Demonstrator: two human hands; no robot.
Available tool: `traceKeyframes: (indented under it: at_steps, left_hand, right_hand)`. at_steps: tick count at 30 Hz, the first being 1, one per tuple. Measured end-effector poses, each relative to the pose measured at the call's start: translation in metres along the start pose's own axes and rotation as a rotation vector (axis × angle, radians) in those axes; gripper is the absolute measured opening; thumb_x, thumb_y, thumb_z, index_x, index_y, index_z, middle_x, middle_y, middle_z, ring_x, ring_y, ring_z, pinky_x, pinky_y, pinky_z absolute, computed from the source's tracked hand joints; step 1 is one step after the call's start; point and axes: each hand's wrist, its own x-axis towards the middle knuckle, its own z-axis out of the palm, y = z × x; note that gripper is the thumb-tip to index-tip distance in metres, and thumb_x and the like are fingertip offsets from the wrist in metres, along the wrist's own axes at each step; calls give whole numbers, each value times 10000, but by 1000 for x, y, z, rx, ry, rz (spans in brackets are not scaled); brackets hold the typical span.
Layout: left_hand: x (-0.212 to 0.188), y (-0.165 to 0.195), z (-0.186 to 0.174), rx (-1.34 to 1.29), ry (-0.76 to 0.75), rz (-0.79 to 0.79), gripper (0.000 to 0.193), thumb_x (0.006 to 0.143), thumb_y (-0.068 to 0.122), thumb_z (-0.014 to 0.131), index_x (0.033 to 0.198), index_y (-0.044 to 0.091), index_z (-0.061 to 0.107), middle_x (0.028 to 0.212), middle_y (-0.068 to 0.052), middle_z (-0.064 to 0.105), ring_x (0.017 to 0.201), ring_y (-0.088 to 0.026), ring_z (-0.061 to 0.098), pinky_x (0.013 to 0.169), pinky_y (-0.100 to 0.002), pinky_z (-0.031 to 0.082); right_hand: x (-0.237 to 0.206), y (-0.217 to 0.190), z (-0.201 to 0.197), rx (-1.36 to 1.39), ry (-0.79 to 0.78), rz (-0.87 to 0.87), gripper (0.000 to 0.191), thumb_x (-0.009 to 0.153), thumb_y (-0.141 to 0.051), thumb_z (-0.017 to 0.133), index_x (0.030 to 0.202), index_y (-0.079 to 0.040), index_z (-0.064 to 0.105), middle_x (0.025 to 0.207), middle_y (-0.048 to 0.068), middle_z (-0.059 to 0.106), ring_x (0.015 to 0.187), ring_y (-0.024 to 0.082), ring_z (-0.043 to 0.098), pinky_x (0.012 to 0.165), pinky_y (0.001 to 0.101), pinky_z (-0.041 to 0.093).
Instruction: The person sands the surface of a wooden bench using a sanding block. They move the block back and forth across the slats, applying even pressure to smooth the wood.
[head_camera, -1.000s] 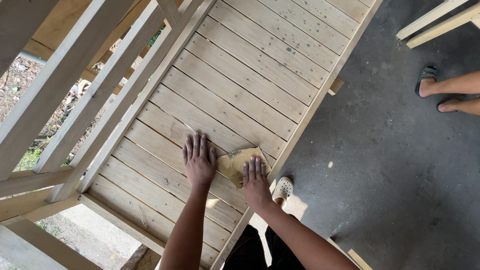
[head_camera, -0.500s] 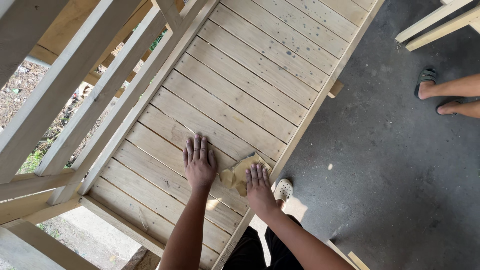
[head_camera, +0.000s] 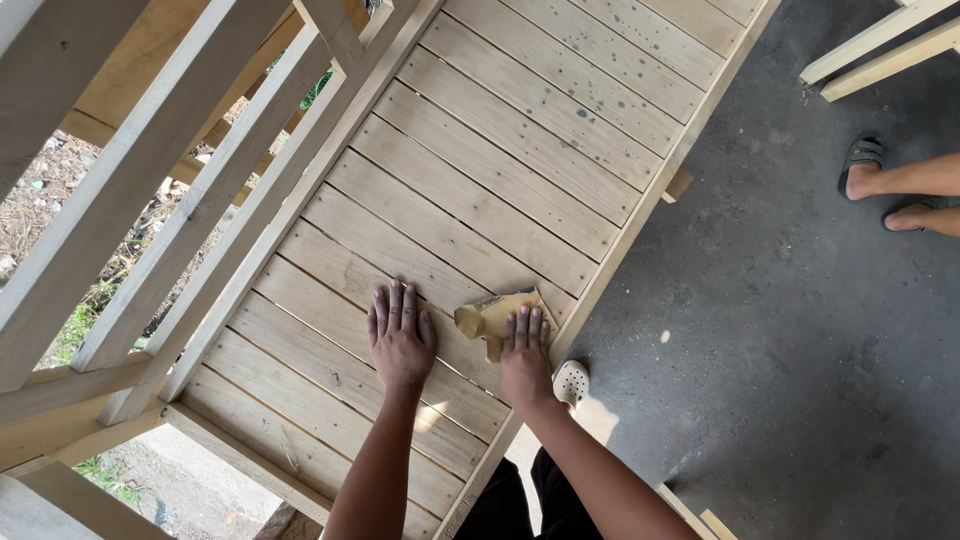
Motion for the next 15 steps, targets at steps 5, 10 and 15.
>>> traceKeyframes:
  at_steps: [5, 10, 15]
  left_hand:
    - [1, 0, 0, -11, 4, 3, 508, 1048, 343, 449, 1509, 144, 527, 1626, -55, 434, 1546, -287, 303, 1263, -455, 213]
    - [1, 1, 0, 15, 26, 24, 507, 1053, 335, 449, 1508, 126, 531, 1626, -67, 441, 1551, -299, 314, 1267, -454, 222]
    - [2, 0, 0, 0, 33, 24, 506, 1048, 329, 458, 1506, 129, 538, 1623, -63, 444, 1544, -299, 324, 1261, -462, 228]
  right_hand:
    - [97, 30, -22, 25, 112, 47, 591, 981, -117, 427, 1528, 102, 388, 1635, 307, 281, 1541, 460, 216, 1263, 544, 150]
    - [45, 18, -21, 91, 130, -5, 590, 969, -148, 447, 1504, 88, 377, 1635, 302, 293, 1533, 465, 211, 1252, 574, 137]
    - [26, 2, -13, 61, 110, -70, 623, 955, -170, 456, 1509, 102, 373, 1610, 312, 312, 1517, 477, 238, 1237, 579, 141]
